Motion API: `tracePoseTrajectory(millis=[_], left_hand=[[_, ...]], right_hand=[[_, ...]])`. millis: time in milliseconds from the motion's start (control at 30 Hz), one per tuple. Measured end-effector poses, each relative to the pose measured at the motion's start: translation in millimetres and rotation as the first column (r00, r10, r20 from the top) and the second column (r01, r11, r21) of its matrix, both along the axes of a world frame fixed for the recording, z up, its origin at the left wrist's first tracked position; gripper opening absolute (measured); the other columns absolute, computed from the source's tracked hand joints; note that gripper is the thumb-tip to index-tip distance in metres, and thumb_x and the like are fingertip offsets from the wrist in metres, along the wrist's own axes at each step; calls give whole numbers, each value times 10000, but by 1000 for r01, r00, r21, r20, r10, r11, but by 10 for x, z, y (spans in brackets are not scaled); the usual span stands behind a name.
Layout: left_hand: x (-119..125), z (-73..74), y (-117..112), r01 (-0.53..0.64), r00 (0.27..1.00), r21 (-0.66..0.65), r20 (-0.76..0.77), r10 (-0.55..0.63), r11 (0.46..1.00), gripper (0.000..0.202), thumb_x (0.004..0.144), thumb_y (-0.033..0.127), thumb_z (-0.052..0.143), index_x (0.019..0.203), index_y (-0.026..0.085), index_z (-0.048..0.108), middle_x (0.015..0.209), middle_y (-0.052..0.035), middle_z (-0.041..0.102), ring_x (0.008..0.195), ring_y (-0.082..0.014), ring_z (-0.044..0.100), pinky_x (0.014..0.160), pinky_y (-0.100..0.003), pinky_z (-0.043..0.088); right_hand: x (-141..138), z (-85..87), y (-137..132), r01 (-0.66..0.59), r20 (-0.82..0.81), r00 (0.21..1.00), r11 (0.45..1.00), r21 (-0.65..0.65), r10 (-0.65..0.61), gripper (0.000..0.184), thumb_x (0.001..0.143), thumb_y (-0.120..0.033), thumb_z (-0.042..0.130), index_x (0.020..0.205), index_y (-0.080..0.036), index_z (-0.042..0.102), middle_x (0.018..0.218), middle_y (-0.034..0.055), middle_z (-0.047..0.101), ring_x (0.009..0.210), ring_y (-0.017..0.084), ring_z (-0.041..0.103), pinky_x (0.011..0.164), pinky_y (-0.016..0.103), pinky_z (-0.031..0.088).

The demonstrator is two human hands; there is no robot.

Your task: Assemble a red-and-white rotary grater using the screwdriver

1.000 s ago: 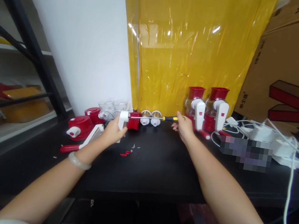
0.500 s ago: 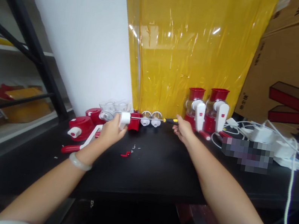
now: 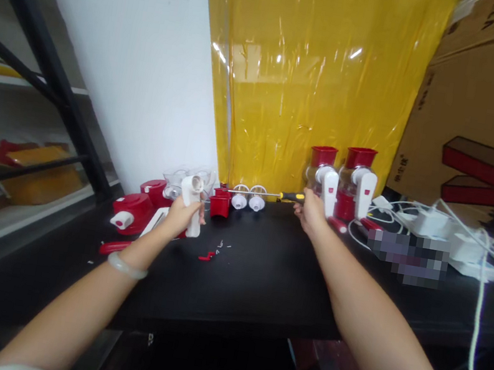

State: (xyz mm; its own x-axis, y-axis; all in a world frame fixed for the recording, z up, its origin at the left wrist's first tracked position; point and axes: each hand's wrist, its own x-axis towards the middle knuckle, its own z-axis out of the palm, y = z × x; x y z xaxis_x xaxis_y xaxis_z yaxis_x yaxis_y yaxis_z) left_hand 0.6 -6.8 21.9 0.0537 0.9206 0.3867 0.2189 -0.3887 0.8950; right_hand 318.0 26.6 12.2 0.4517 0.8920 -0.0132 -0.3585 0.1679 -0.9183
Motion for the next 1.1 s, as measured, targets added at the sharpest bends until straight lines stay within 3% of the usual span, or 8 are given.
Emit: tracePoseTrajectory(millis=[300,500,633,733,800,867,967,1100], left_hand=[[8,10,-52,312,946,-94,128,-299,945,334,656,327,620,939,173,532,512,59,565,385,-146,545,431,-273,480],[50,3,-78,230,973,-219,63,-221,948,320,652,293,588,944,179,523,538,50,558,440,-153,580,457,-276,511],[75,-33,-65,120,991,-296,-20,-131,948,490,697,223,619,1160,192,463,563,52,573,490,-206,632,463,-313,538],[80,-37,-81,-19,986,-317,-165,-35,948,551,773,220,610,1277,203,390,645,32,607,530,-229,668,489,-334,551],[69,-25,-97,-110,942,-289,-336,6,951,469,826,255,574,1259,178,410,746,-25,663,548,-232,685,519,-341,557],[53,-9,-110,-189,804,-189,-593,41,964,363,867,297,526,1197,162,465,900,-102,715,654,-248,725,604,-349,572],[37,8,-128,-244,545,-31,-831,111,969,309,867,347,516,1101,148,549,1100,-190,711,977,-334,723,808,-399,558],[47,9,-157,-279,429,-5,-895,120,960,381,834,383,546,1098,113,602,1124,-243,702,1076,-410,678,867,-476,527]], right_hand=[[75,-333,181,-2,353,935,999,-44,18,142,943,-240,519,807,-197,518,465,-17,571,397,108,566,361,159,421],[136,-364,180,-139,305,939,987,-80,157,65,959,-214,550,904,-192,524,587,4,643,484,104,637,489,185,545],[289,-425,187,-315,314,893,946,-79,323,229,782,-141,776,904,-177,586,773,28,692,666,112,703,688,215,611],[438,-476,220,-354,543,749,922,-158,381,334,689,-153,832,981,-169,671,898,52,723,762,147,708,763,282,614],[513,-492,246,-327,755,547,922,-205,362,347,677,-175,821,1006,-176,713,963,57,741,852,177,709,838,312,586],[551,-501,269,-288,872,352,926,-246,341,296,674,-170,796,963,-181,737,985,52,754,918,202,708,887,320,552],[553,-518,295,-219,931,178,935,-279,319,247,683,-167,769,929,-182,743,983,56,762,940,221,711,891,320,533],[540,-554,326,-163,957,75,950,-265,279,245,708,-161,745,951,-187,741,1016,63,763,954,219,708,902,318,524]])
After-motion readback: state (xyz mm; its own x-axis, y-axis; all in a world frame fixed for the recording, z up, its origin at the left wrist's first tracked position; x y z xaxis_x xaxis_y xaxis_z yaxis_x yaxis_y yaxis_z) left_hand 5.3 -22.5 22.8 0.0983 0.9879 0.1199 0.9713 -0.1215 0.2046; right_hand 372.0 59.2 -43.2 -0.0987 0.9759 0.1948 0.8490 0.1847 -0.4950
